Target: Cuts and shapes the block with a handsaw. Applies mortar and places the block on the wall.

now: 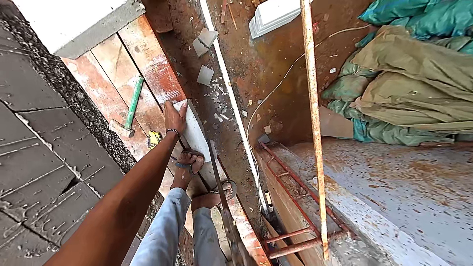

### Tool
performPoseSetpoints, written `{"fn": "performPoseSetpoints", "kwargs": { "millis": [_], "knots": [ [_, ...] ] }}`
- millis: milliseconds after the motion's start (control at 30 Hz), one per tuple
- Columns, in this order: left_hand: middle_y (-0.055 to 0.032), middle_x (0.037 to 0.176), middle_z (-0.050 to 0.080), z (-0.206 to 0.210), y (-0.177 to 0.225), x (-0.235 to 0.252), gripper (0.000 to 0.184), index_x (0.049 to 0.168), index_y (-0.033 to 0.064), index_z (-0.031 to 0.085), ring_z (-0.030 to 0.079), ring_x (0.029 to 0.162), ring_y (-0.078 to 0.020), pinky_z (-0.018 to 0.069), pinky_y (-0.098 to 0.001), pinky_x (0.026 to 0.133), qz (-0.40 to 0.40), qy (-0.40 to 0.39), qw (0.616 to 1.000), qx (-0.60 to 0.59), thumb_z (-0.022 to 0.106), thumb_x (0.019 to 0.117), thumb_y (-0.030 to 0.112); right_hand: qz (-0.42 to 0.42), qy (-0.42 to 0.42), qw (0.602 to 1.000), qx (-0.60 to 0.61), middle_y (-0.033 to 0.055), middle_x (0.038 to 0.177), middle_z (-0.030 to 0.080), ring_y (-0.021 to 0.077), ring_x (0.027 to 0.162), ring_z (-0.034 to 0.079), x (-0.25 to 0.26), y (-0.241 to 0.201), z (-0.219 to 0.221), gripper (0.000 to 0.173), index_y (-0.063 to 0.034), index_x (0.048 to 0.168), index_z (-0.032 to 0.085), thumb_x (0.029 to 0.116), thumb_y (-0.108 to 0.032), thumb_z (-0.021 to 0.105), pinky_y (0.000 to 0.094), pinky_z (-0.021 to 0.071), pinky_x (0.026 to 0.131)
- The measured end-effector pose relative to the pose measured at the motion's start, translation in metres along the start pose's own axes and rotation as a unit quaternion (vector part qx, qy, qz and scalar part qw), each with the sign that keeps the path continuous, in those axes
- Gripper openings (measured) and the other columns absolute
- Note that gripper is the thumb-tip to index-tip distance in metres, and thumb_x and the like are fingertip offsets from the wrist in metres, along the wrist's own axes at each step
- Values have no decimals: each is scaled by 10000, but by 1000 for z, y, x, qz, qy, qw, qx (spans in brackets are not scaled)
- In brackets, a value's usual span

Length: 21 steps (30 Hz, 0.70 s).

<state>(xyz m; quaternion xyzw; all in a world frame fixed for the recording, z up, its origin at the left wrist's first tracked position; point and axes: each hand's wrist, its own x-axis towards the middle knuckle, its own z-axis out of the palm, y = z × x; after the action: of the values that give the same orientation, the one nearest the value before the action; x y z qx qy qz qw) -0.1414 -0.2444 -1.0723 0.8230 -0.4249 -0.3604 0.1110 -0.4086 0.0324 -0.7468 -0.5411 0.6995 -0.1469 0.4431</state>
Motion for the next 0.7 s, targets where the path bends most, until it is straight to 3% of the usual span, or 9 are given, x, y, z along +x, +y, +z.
{"fn": "performPoseSetpoints", "kwargs": {
  "millis": [67, 167, 267, 300, 367, 467, 567, 633, 700],
  "knots": [
    [-295, 1330, 558, 2, -4, -4, 601, 1357, -50, 467, 556, 1269, -416, 433, -536, 1088, 2, -2, 1000, 1, 548, 1040, 455, -38, 51, 998, 19, 173, 1042, 763, 132, 911, 754, 50, 34, 51, 443, 104, 1244, 666, 932, -211, 668, 269, 623, 845],
    [-295, 1334, 558, 2, 0, 1, 596, 1364, -48, 464, 558, 1270, -421, 434, -541, 1087, 4, 3, 1000, 0, 553, 1042, 446, -56, 70, 995, 54, 174, 1053, 769, 166, 920, 764, 131, 49, 105, 495, 108, 1280, 655, 920, -232, 686, 321, 622, 858],
    [-292, 1332, 553, 1, -8, -4, 604, 1357, -45, 457, 558, 1268, -409, 435, -533, 1087, 1, -11, 1000, 6, 546, 1042, 462, 19, 101, 983, 151, 138, 1012, 775, 92, 899, 749, 131, 57, 98, 415, 111, 1206, 688, 899, -168, 706, 268, 616, 863],
    [-298, 1338, 548, 1, -4, -1, 609, 1362, -48, 454, 558, 1270, -410, 432, -535, 1090, 3, -9, 1000, 2, 548, 1041, 461, 78, 134, 968, 198, 106, 955, 771, 51, 832, 729, 137, 60, 90, 335, 101, 1130, 709, 888, -131, 705, 240, 611, 811],
    [-299, 1345, 544, 1, -6, -4, 603, 1362, -53, 454, 555, 1278, -407, 425, -531, 1101, 3, -8, 1000, 1, 549, 1043, 449, 175, 164, 932, 271, 75, 960, 760, 24, 802, 703, 134, 64, 70, 288, 95, 1124, 694, 905, -93, 688, 230, 607, 781],
    [-301, 1341, 548, 0, 1, 1, 596, 1357, -55, 457, 560, 1270, -412, 428, -536, 1093, 6, -2, 1000, -3, 550, 1043, 443, 54, 112, 972, 198, 99, 1076, 769, 35, 987, 723, 87, 62, 48, 400, 81, 1195, 695, 917, -204, 724, 240, 601, 914],
    [-284, 1356, 546, 0, -3, -6, 601, 1363, -41, 456, 561, 1275, -392, 434, -522, 1091, 1, -8, 1000, 2, 529, 1047, 465, -19, 59, 994, 91, 74, 1099, 765, 24, 1015, 714, 14, 39, 25, 452, -7, 1307, 661, 969, -305, 701, 233, 593, 922],
    [-277, 1344, 554, 1, -2, -1, 590, 1355, -34, 464, 564, 1268, -392, 437, -521, 1086, 4, 2, 1000, -3, 534, 1046, 463, -32, 58, 996, 63, 92, 1112, 761, 19, 1023, 710, 7, 43, 33, 462, 6, 1315, 652, 948, -269, 708, 208, 575, 931],
    [-276, 1353, 547, 2, -4, 0, 592, 1356, -32, 463, 562, 1273, -387, 435, -518, 1091, 3, -1, 1000, 1, 537, 1044, 465, -58, 72, 994, 66, 140, 1116, 759, 76, 1008, 732, 40, 62, 65, 468, 45, 1299, 657, 927, -233, 712, 243, 598, 913]
  ]
}}
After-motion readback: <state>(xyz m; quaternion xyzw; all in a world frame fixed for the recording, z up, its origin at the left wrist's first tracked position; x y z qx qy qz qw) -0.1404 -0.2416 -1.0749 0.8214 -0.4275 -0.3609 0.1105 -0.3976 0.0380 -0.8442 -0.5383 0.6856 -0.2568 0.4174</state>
